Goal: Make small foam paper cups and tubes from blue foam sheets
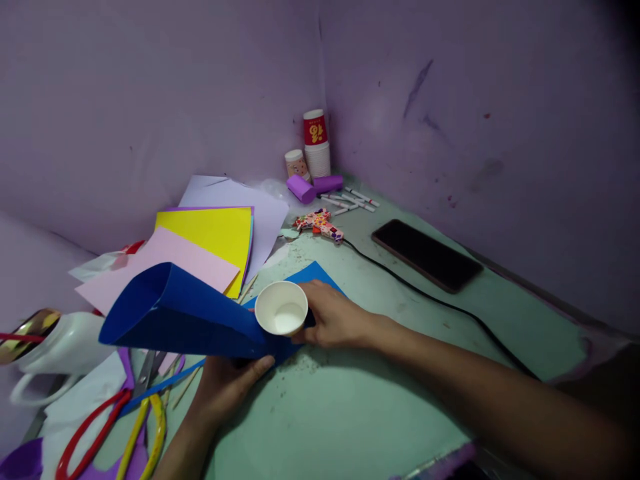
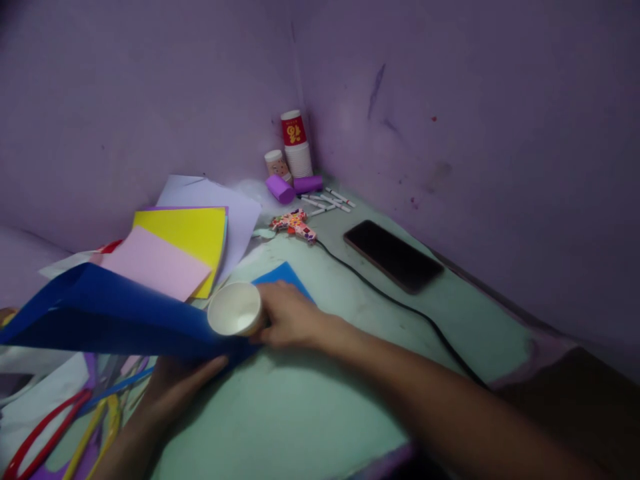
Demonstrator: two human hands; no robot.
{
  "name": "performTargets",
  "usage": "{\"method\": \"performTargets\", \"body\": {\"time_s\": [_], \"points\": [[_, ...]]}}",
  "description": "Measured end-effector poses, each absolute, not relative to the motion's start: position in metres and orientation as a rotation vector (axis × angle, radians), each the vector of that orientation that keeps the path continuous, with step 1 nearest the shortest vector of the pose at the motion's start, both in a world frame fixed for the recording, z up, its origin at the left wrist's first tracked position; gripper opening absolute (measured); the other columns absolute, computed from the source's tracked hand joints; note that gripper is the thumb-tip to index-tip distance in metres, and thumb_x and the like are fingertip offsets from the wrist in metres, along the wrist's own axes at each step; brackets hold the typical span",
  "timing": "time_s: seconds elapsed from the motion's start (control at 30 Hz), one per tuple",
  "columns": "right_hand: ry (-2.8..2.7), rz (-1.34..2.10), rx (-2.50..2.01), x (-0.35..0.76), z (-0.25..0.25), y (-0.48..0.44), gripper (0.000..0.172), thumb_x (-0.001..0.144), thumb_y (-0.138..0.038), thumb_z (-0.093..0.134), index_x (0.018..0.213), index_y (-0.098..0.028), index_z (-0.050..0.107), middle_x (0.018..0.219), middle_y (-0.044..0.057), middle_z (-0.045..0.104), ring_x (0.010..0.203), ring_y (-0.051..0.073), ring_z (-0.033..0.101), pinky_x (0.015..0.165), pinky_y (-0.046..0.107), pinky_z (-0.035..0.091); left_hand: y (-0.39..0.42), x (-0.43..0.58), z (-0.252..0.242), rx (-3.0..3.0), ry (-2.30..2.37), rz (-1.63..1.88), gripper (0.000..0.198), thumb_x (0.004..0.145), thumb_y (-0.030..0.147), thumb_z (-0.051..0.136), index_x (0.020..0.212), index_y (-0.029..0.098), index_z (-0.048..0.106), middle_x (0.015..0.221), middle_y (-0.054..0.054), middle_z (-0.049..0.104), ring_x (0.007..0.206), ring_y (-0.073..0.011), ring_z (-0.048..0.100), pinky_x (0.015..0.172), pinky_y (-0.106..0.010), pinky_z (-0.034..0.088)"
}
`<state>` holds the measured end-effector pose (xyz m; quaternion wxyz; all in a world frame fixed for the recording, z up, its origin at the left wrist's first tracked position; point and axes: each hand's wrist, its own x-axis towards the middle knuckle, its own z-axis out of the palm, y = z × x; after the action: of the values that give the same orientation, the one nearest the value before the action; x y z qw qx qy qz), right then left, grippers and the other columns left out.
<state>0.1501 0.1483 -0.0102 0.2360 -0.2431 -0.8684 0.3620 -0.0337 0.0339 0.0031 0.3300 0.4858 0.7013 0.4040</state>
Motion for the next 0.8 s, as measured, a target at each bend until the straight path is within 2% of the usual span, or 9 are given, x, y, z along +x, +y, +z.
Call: {"method": "performTargets", "body": {"time_s": [0.13,0.3,0.47,0.63,0.8], "points": [[-2.406,0.953,-0.697,0.1539,-0.0045,0.1494,0.037,0.061,-0.025,0.076,0.095,-0.02,0.063,0.097,0.006,0.068,0.087,0.025,0.06,0.075,0.034,0.044,0.0327,-0.0341,0.0032,1.268,1.844,1.083,0.061,0.056,0.051,0.079,0.106,0.02,0.064,0.094,-0.009,0.074,0.105,-0.0342,0.064,0.092,-0.046,0.051],[-2.462,0.895,-0.648,0.1546,-0.0085,0.1517,0.036,0.062,-0.026,0.075,0.096,-0.021,0.063,0.093,0.005,0.069,0.087,0.026,0.06,0.079,0.037,0.042,0.0321,-0.0356,0.002,1.288,1.872,1.074,0.052,0.055,0.042,0.079,0.098,0.018,0.063,0.102,-0.011,0.073,0.106,-0.0338,0.064,0.093,-0.044,0.051],[-2.449,0.9,-0.642,0.1547,-0.0108,0.151,0.037,0.063,-0.026,0.074,0.098,-0.02,0.063,0.095,0.006,0.068,0.089,0.027,0.059,0.078,0.038,0.042,0.0334,-0.0339,0.0032,1.255,1.844,1.073,0.046,0.055,0.038,0.079,0.091,0.018,0.06,0.099,-0.013,0.074,0.095,-0.0325,0.069,0.085,-0.042,0.056],[-2.453,0.932,-0.66,0.1568,-0.0073,0.1511,0.041,0.061,-0.026,0.078,0.099,-0.02,0.063,0.103,0.008,0.068,0.096,0.029,0.059,0.082,0.039,0.043,0.0326,-0.0332,0.0047,1.239,1.84,1.076,0.045,0.054,0.039,0.079,0.089,0.018,0.059,0.095,-0.012,0.075,0.096,-0.033,0.069,0.085,-0.042,0.056],[-2.452,0.978,-0.619,0.1565,-0.0076,0.1547,0.054,0.058,-0.025,0.081,0.108,-0.018,0.063,0.107,0.009,0.067,0.099,0.03,0.059,0.086,0.042,0.043,0.0317,-0.0348,0.0029,1.233,1.851,1.075,0.045,0.054,0.039,0.079,0.089,0.017,0.062,0.093,-0.011,0.075,0.096,-0.0328,0.068,0.087,-0.044,0.055]]}}
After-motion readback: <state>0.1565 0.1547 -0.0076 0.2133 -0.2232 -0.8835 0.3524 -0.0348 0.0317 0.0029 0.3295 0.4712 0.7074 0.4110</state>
